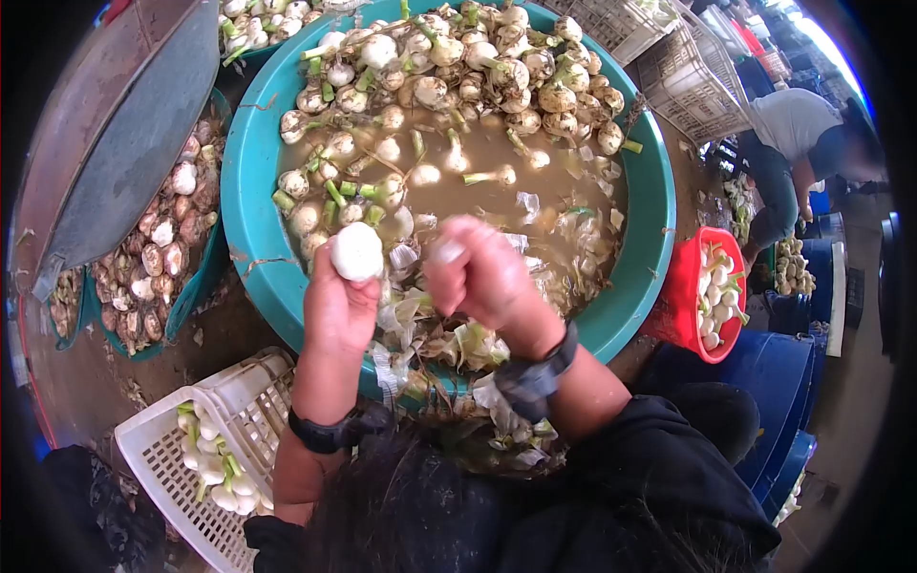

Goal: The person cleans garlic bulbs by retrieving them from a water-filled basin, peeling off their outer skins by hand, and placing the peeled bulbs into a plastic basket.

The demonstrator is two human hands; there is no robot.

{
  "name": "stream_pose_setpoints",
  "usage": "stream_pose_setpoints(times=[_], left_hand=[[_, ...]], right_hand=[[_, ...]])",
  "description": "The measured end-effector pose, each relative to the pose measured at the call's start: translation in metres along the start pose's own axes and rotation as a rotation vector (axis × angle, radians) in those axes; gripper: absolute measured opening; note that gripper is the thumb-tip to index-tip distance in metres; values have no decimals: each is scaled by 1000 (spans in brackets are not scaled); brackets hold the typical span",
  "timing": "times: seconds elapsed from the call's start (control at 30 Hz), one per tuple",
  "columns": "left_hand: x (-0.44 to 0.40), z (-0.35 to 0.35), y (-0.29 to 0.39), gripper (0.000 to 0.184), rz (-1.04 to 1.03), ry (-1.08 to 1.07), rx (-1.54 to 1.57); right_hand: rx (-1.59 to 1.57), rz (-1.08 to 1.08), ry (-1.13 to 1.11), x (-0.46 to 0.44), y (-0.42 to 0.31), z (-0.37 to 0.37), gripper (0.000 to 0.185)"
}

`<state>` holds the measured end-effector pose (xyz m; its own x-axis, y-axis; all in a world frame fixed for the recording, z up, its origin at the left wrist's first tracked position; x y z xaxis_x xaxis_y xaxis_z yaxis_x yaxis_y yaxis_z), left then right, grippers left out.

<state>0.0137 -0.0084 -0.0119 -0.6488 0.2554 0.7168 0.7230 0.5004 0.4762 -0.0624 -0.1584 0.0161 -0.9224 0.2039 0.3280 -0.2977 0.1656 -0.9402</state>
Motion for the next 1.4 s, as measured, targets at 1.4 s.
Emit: stream_pose_setpoints(times=[1.4], left_hand=[[-5, 6, -13, 34, -337, -221, -853]], right_hand=[[351, -106, 162, -5, 34, -5, 21]])
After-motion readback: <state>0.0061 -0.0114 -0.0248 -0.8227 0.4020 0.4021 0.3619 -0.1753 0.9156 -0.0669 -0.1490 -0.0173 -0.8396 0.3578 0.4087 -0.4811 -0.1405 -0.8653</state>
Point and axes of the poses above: each hand's wrist, its own x-axis away from the middle knuckle, its own z-axis out of the back of the hand, y = z × x, the point moved 2 cm from there along -x, towards the middle knuckle, and after that the axes turned 12 degrees about y, right-handed, at the moved point
